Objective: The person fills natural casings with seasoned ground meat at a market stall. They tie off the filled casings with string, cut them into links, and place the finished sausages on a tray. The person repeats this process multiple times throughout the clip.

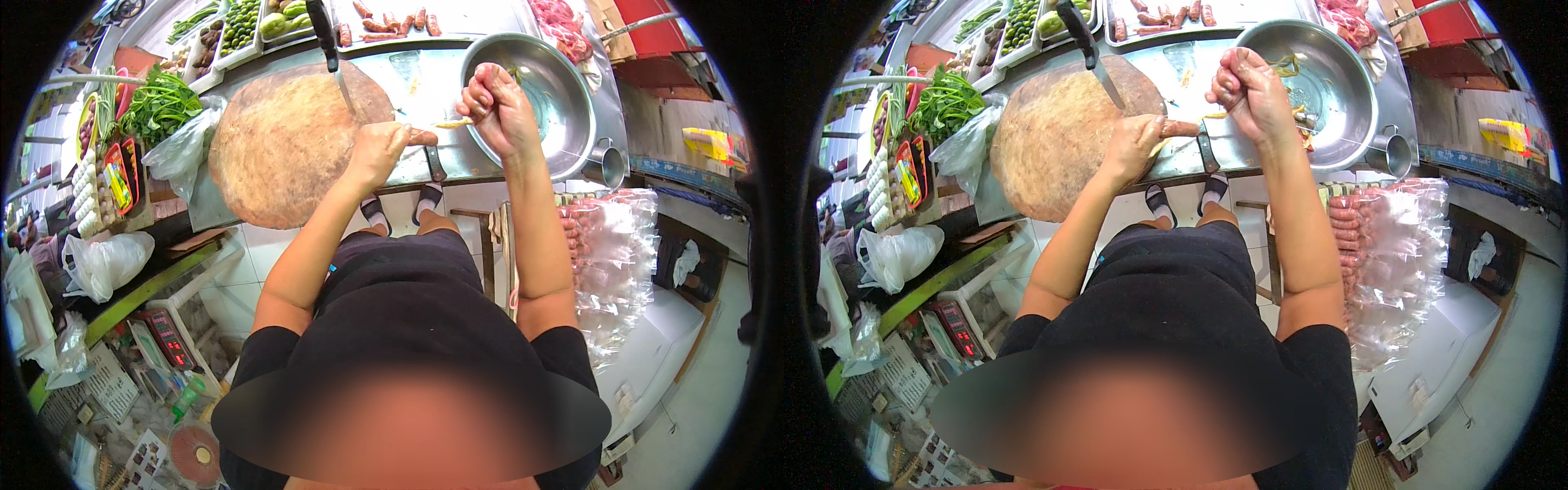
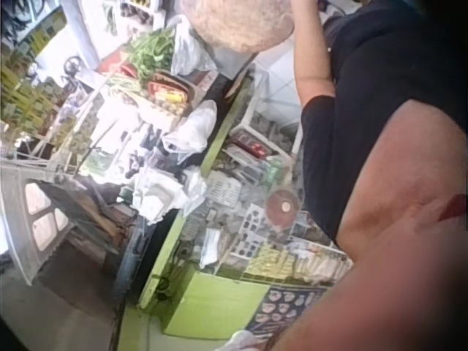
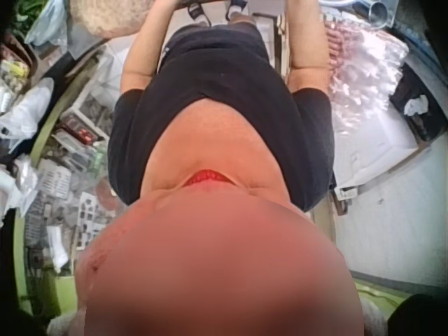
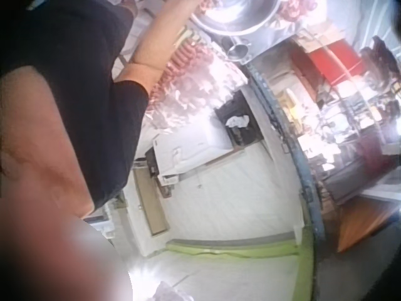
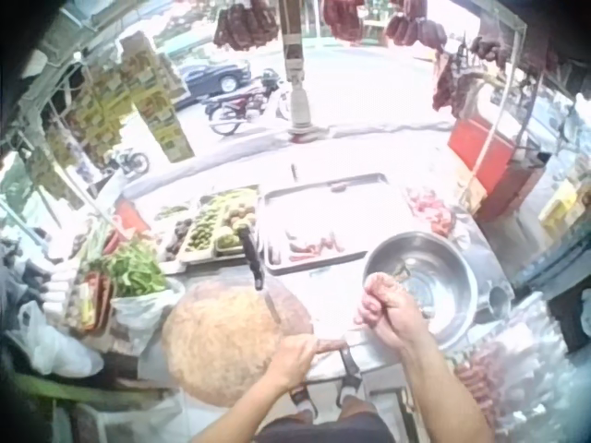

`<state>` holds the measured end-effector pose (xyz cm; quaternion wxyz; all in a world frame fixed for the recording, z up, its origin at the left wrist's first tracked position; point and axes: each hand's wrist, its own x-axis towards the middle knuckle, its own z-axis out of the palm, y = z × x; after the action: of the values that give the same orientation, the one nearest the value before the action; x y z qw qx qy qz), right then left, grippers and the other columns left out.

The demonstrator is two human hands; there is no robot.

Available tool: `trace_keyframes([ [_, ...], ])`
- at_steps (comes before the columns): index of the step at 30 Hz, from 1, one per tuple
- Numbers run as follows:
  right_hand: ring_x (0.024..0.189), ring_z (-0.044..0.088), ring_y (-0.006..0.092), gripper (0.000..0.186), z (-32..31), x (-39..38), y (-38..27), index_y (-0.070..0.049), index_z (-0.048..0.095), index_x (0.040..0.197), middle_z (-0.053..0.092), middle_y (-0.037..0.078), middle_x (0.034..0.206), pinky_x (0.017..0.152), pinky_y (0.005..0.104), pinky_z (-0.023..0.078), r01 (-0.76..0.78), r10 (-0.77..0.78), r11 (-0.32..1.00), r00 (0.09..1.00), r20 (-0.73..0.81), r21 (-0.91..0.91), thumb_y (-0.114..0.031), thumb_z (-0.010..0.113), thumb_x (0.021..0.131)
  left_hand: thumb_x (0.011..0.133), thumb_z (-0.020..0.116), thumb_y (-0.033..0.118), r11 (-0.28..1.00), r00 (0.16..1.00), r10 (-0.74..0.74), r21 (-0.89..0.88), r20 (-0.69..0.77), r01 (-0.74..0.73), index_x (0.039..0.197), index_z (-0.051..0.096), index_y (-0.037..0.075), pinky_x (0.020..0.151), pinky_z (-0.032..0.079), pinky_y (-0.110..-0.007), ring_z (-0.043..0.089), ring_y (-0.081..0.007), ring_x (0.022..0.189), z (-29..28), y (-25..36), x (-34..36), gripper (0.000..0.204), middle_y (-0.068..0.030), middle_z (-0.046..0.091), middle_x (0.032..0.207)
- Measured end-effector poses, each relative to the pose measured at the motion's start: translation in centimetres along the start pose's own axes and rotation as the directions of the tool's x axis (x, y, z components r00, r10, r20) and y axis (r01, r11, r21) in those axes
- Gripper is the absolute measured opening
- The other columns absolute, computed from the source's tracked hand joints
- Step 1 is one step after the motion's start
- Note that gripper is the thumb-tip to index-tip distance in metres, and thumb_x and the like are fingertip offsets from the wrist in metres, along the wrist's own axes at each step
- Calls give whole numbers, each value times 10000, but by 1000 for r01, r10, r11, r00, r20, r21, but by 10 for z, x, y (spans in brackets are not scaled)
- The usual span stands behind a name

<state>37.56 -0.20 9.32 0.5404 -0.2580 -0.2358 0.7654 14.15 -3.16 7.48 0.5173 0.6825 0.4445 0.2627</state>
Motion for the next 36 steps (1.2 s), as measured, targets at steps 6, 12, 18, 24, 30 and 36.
trace_keyframes([
  [6,473,241,72,216,-23,12,-33,-52,537,777,292,-41,544,439,251,225,428,-369,904,769,-522,-9,-154,589,960,1014,342,216,996,995,78,34,-56,-76,986,720,-21,818,531,-303,691,-213,840,1,-19,-15,448,-148,724,1025],
  [12,465,259,77,180,-28,9,-27,-43,550,827,310,-42,554,426,248,214,297,-219,949,862,-457,104,-145,556,975,1023,394,220,856,957,-273,-478,-92,198,935,650,-51,430,474,-275,576,-158,498,-11,-31,-25,383,-165,713,954],
  [18,478,273,86,161,-61,14,-22,-33,564,868,325,-38,566,459,254,248,96,-70,993,939,-337,63,-142,538,985,1026,453,267,805,936,-314,-567,-160,173,776,502,62,488,458,-255,414,-86,515,-12,-57,-30,327,4,443,630],
  [24,655,533,126,135,-69,1,2,-29,603,893,595,38,735,619,267,415,55,-163,937,943,-291,-346,-126,557,974,1016,481,270,743,927,-363,-631,-99,223,769,520,62,509,368,-247,424,-89,542,-15,-93,-31,325,6,458,639],
  [30,830,624,112,175,-65,-17,16,5,681,914,673,59,881,742,263,486,-121,-175,562,949,-261,-818,-134,585,963,997,494,292,832,859,-466,-434,-211,346,790,592,45,540,442,-281,536,-140,550,-49,-170,-37,336,-20,539,644],
  [36,684,653,294,156,-24,-31,26,-37,684,969,676,152,785,662,377,507,-1,-180,72,984,-14,-997,-168,622,908,964,555,233,672,828,52,632,-559,385,1133,612,-14,777,517,-360,643,-240,921,-54,-159,-40,304,-143,645,970],
])
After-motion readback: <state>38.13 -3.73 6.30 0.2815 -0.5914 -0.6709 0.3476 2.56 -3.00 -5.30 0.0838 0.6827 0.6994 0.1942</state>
